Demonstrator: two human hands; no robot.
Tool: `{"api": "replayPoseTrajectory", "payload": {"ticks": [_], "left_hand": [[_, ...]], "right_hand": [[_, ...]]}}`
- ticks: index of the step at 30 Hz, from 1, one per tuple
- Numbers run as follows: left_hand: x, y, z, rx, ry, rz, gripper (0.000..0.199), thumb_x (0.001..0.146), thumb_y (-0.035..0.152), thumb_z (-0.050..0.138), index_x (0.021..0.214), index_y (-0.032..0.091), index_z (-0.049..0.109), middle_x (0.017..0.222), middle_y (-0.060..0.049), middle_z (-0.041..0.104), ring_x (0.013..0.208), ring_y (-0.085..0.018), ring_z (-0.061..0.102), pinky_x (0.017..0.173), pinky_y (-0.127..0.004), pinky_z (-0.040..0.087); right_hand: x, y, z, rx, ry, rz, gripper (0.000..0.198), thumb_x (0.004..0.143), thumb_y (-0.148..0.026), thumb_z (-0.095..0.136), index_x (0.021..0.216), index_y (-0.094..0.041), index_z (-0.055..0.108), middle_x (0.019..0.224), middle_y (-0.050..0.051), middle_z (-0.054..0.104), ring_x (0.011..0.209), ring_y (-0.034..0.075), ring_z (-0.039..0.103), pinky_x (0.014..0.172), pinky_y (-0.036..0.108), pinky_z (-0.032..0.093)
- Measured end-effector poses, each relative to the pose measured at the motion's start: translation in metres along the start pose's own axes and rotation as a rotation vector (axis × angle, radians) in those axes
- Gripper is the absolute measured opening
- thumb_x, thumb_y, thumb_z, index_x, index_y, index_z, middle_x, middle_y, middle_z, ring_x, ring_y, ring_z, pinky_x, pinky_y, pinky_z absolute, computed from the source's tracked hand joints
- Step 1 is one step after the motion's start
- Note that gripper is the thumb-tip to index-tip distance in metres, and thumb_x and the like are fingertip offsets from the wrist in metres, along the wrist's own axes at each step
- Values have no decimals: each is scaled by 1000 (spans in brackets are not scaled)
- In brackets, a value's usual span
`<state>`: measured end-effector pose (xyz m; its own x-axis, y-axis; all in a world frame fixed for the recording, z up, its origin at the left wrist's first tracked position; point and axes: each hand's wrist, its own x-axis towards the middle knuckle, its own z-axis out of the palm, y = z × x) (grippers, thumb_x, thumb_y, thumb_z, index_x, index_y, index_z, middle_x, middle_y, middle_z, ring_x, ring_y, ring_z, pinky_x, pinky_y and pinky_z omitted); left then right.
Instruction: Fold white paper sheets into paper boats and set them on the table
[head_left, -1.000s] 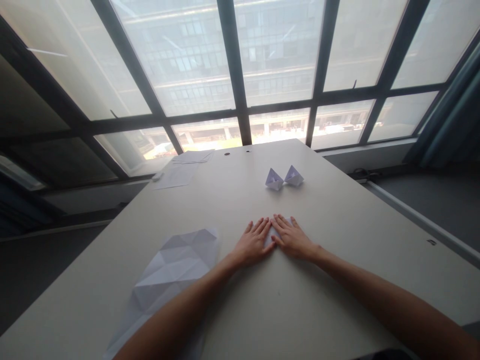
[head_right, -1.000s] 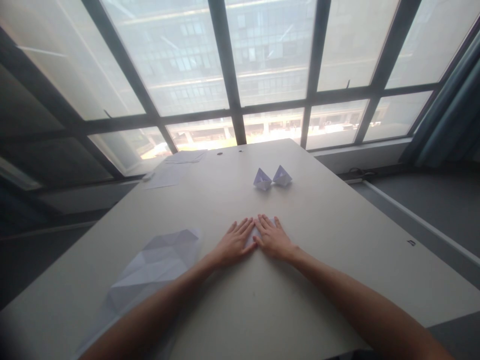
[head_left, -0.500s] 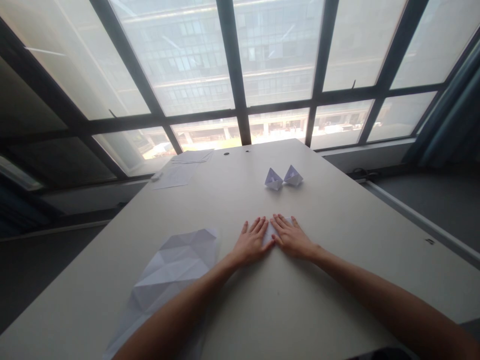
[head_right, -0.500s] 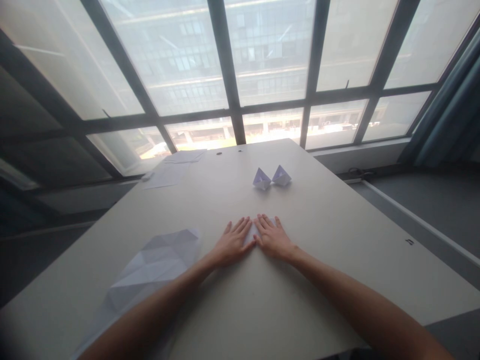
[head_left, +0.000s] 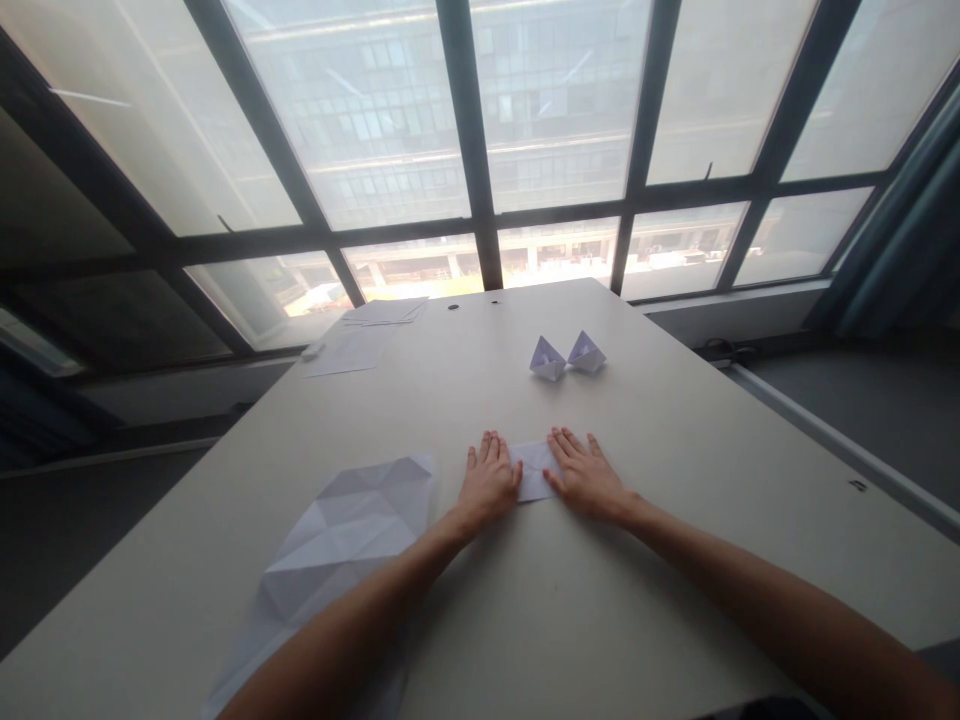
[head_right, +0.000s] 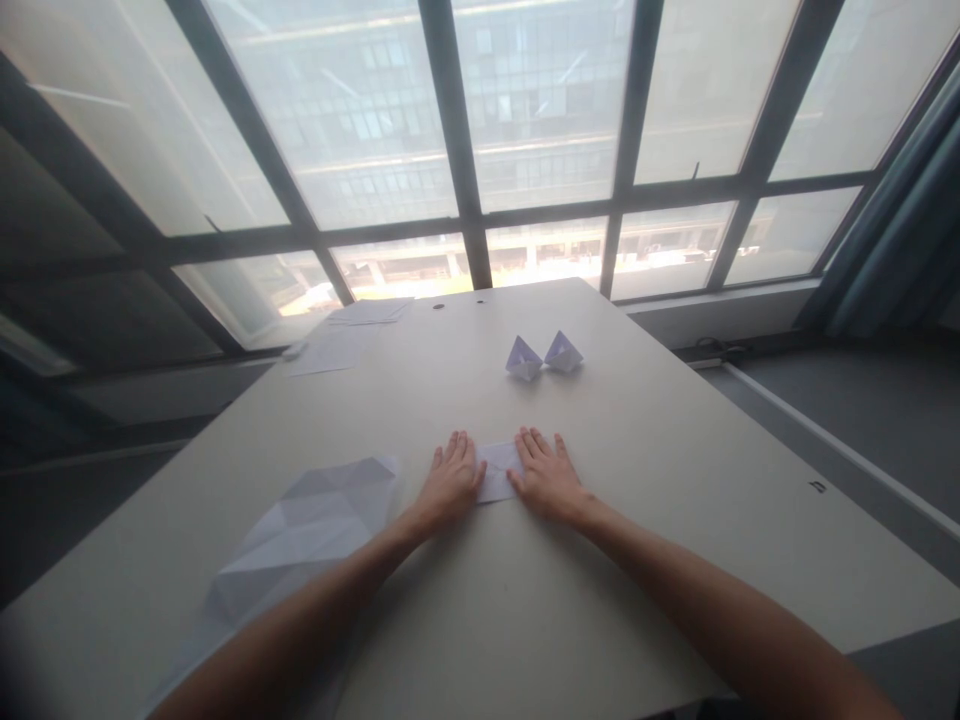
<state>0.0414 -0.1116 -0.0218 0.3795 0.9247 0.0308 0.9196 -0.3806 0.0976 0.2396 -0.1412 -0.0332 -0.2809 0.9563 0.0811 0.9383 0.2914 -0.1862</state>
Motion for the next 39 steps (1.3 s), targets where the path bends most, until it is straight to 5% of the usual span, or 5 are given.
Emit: {"api": "replayPoseTrajectory", "payload": {"ticks": [6, 11, 21, 34, 39], "left_hand": [[4, 2, -4, -105, 152, 165, 55, 95, 20, 25, 149, 8, 29, 157, -14, 25, 147, -20, 14, 119, -40, 16], [1, 9, -2, -105, 5, 395, 55, 100, 37, 25, 150, 14, 28, 158, -10, 25, 147, -20, 18, 119, -41, 15], [-4, 9, -4, -85, -11, 357, 59, 100, 46, 23, 154, 22, 19, 159, -3, 20, 148, -23, 14, 119, -45, 13], [-5, 8, -5, -63, -26, 349, 59, 99, 48, 25, 153, 23, 23, 159, -2, 20, 148, -25, 12, 119, -49, 10], [-5, 9, -5, -64, -33, 341, 62, 98, 52, 26, 153, 25, 22, 160, -2, 20, 148, -26, 11, 119, -48, 9]], "right_hand": [[-1, -2, -2, 18, 5, -6, 69, 96, -48, 26, 151, -7, 25, 158, 15, 20, 147, 27, 14, 117, 53, 5], [-1, -2, -2, 12, 9, -22, 68, 96, -45, 29, 151, -5, 25, 158, 16, 19, 147, 27, 13, 118, 51, 6], [-1, -3, -2, 36, -5, -124, 64, 97, -39, 26, 152, -9, 22, 158, 12, 20, 147, 24, 14, 117, 52, 8], [-7, 26, -2, 33, -25, 160, 81, 95, -62, 14, 152, -5, 22, 158, 17, 15, 147, 28, 9, 114, 59, 0], [-1, 32, -4, 75, 68, 277, 69, 99, -50, 10, 151, -6, 23, 158, 17, 19, 147, 27, 11, 115, 58, 8]]}}
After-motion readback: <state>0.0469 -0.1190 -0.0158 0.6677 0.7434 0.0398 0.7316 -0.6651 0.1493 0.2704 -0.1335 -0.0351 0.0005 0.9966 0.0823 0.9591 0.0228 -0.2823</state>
